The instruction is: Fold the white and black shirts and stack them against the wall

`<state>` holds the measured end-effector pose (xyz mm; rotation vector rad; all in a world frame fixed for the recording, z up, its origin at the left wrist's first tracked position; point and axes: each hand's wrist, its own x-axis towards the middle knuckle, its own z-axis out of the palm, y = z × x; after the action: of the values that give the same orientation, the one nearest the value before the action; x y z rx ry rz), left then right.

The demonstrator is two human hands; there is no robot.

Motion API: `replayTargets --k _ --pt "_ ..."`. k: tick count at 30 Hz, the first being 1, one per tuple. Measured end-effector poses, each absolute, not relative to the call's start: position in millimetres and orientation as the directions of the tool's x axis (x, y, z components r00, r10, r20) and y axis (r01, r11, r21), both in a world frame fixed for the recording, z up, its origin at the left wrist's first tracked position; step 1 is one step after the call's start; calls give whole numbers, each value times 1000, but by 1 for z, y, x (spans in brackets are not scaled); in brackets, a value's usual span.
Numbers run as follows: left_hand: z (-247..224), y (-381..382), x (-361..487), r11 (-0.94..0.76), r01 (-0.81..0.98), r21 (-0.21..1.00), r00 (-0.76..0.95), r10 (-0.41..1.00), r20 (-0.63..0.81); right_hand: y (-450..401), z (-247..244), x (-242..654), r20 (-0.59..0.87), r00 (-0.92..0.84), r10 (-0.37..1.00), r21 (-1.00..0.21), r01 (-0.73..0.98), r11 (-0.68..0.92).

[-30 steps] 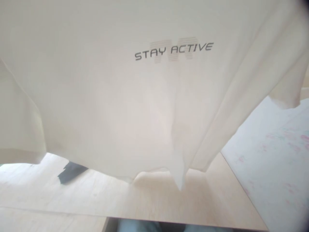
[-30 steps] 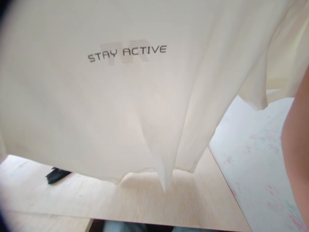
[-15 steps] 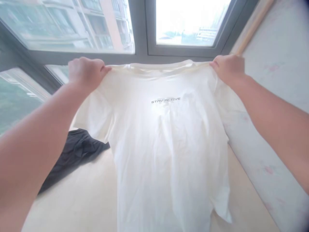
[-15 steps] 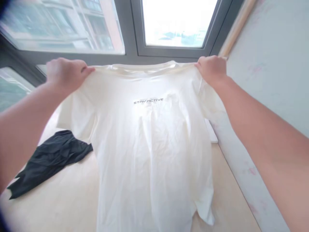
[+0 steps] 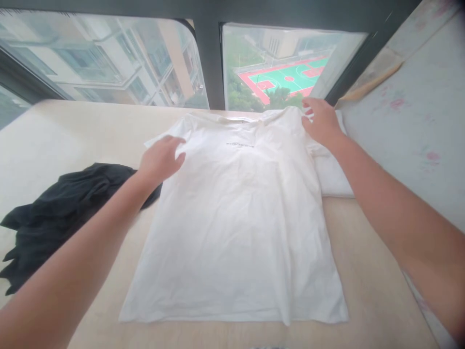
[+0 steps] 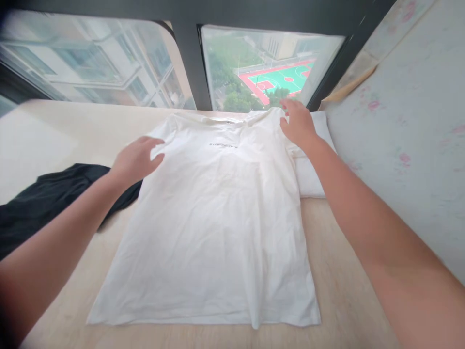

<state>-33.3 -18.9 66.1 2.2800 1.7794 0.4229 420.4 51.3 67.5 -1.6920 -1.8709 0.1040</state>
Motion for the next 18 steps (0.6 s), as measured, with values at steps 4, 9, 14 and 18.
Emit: replayTargets --k 4,9,14,18 --pt "30 -130 -61 -316 927 201 288 945 156 -78 45 420 391 101 915 -555 819 147" --pt "2 -270 -100 -309 922 232 250 935 253 -256 13 414 268 83 960 -578 811 92" --pt "-1 -338 -119 -318 919 235 264 935 235 -363 -8 417 273 -6 962 -573 803 167" --pt "0 -343 -130 -418 884 209 362 895 259 -392 -16 423 246 -181 952 -502 817 285"
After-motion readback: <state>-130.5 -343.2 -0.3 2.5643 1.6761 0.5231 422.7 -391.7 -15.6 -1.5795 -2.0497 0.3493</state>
